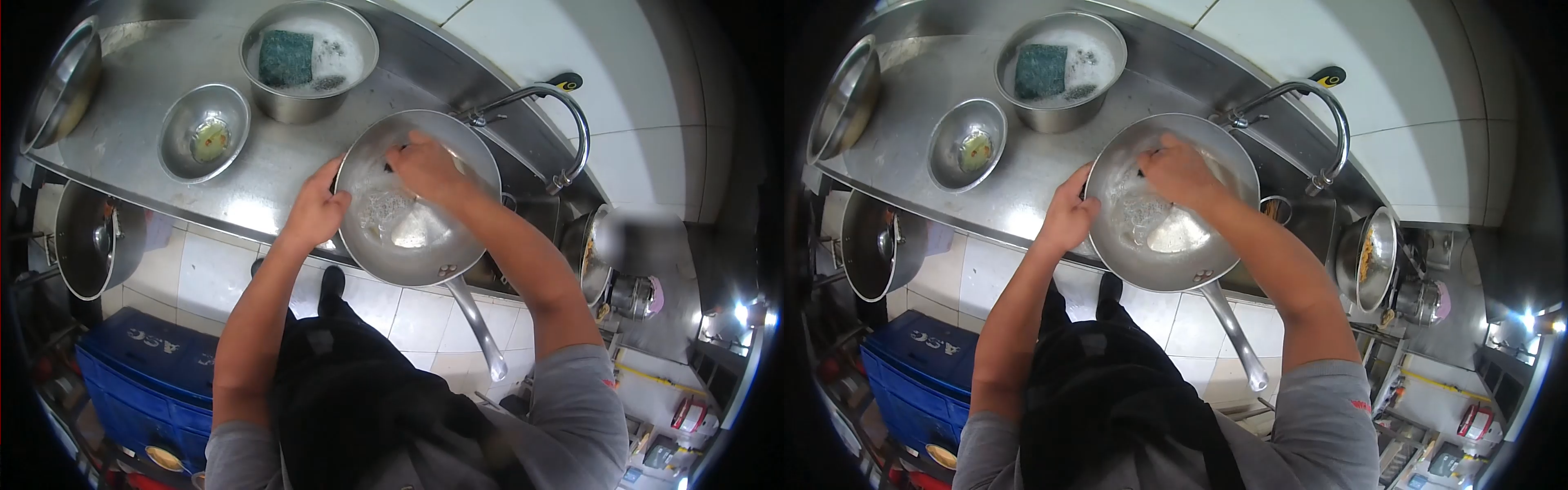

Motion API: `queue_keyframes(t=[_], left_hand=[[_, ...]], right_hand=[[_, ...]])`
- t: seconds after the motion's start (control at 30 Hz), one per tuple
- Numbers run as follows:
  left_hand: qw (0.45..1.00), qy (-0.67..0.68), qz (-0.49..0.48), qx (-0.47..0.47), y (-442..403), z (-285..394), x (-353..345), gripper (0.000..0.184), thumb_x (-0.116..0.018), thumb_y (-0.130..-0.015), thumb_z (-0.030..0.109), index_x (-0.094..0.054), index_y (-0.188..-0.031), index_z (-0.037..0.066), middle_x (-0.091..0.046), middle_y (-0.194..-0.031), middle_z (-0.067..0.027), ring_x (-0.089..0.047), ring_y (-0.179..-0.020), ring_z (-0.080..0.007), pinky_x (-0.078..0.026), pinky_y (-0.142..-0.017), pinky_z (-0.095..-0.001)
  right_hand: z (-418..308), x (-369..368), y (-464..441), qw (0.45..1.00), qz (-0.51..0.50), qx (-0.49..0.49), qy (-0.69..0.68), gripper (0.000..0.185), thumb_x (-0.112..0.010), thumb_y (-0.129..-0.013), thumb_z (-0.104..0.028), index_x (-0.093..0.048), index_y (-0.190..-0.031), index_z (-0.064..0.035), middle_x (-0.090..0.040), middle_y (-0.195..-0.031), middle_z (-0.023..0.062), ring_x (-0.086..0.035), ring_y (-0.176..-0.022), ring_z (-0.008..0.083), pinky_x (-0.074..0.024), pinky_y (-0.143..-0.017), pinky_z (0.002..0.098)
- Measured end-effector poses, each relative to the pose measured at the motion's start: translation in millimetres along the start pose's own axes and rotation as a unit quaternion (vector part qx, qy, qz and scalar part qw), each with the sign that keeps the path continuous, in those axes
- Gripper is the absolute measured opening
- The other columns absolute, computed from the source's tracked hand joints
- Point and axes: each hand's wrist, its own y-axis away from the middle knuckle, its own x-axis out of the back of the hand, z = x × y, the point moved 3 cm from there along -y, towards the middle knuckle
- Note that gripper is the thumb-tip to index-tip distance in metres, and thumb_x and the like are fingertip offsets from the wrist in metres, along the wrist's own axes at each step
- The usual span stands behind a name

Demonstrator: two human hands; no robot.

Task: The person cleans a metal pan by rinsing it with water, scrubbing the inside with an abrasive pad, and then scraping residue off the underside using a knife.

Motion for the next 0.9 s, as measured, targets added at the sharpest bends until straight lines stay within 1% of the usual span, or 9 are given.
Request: queue_keyframes(t=[0.27,0.33,0.4,0.5,0.57,0.67,0.8,0.87,0.9], left_hand=[[1.000,-0.007,-0.001,-0.010,-1,9,3,0.060,-0.051,-0.084,-0.004,-0.054,-0.144,-0.002,-0.067,-0.129,-0.0230,-0.067,-0.115,-0.0281,-0.051,-0.100,-0.0340],[0.999,-0.030,0.003,-0.031,1,5,4,0.060,-0.051,-0.085,-0.005,-0.054,-0.144,-0.002,-0.066,-0.130,-0.0230,-0.067,-0.117,-0.0280,-0.050,-0.101,-0.0339],[0.997,-0.050,0.011,-0.054,0,3,3,0.059,-0.051,-0.085,-0.005,-0.054,-0.144,-0.003,-0.066,-0.131,-0.0230,-0.066,-0.118,-0.0278,-0.050,-0.101,-0.0337],[1.000,0.004,0.006,-0.025,0,-8,-2,0.061,-0.048,-0.083,-0.007,-0.053,-0.144,-0.004,-0.067,-0.130,-0.0181,-0.063,-0.121,-0.0239,-0.046,-0.107,-0.0319],[0.998,0.018,0.037,-0.048,1,-13,-2,0.057,-0.053,-0.085,-0.006,-0.055,-0.143,-0.004,-0.067,-0.130,-0.0230,-0.066,-0.117,-0.0280,-0.050,-0.102,-0.0330],[0.998,0.056,0.026,-0.018,1,-16,-5,0.056,-0.053,-0.085,-0.006,-0.056,-0.141,-0.005,-0.067,-0.129,-0.0227,-0.067,-0.117,-0.0276,-0.050,-0.102,-0.0325],[0.998,0.043,0.027,-0.036,2,-14,-3,0.055,-0.054,-0.084,-0.005,-0.057,-0.140,-0.005,-0.068,-0.127,-0.0228,-0.067,-0.117,-0.0274,-0.050,-0.101,-0.0324],[0.997,0.014,0.038,-0.058,4,-12,-1,0.055,-0.054,-0.084,-0.004,-0.058,-0.138,-0.005,-0.068,-0.126,-0.0237,-0.067,-0.117,-0.0289,-0.050,-0.101,-0.0326],[0.997,0.014,0.037,-0.059,4,-12,0,0.055,-0.054,-0.084,-0.004,-0.058,-0.138,-0.005,-0.068,-0.126,-0.0237,-0.067,-0.117,-0.0289,-0.050,-0.101,-0.0326]], right_hand=[[-31,-6,-4,0.991,0.004,-0.131,0.027,0.011,-0.062,-0.082,-0.012,-0.066,-0.087,-0.0033,-0.072,-0.076,0.0134,-0.069,-0.073,0.0282,-0.0523,-0.090,0.0371],[-56,-9,-6,0.999,0.025,0.026,-0.032,0.011,-0.062,-0.081,-0.012,-0.065,-0.086,-0.0032,-0.072,-0.077,0.0131,-0.069,-0.074,0.0289,-0.0530,-0.089,0.0386],[-37,0,-8,0.996,0.003,0.059,-0.068,0.010,-0.062,-0.083,-0.012,-0.065,-0.085,-0.0029,-0.072,-0.078,0.0140,-0.069,-0.075,0.0301,-0.0545,-0.087,0.0414],[-13,15,0,0.998,-0.038,-0.017,-0.056,0.011,-0.060,-0.085,-0.010,-0.067,-0.089,-0.0024,-0.074,-0.085,0.0166,-0.071,-0.083,0.0321,-0.0559,-0.087,0.0440],[7,33,16,0.963,-0.019,-0.268,-0.027,0.015,-0.057,-0.088,-0.008,-0.069,-0.095,-0.0023,-0.074,-0.094,0.0200,-0.072,-0.091,0.0350,-0.0562,-0.090,0.0452],[11,22,18,0.959,-0.173,-0.226,-0.004,0.019,-0.056,-0.090,-0.008,-0.070,-0.101,-0.0018,-0.074,-0.099,0.0215,-0.070,-0.101,0.0375,-0.0562,-0.090,0.0463],[-28,-1,-4,0.972,-0.057,-0.224,-0.033,0.018,-0.057,-0.087,-0.008,-0.071,-0.098,-0.0015,-0.075,-0.094,0.0208,-0.072,-0.093,0.0356,-0.0543,-0.093,0.0432],[-44,2,-8,0.993,-0.081,-0.048,-0.071,0.019,-0.060,-0.083,-0.008,-0.072,-0.096,-0.0012,-0.075,-0.092,0.0207,-0.073,-0.092,0.0335,-0.0542,-0.093,0.0410],[-37,2,-7,0.993,-0.081,-0.049,-0.071,0.019,-0.060,-0.083,-0.008,-0.072,-0.096,-0.0012,-0.075,-0.092,0.0207,-0.073,-0.092,0.0335,-0.0542,-0.093,0.0410]])
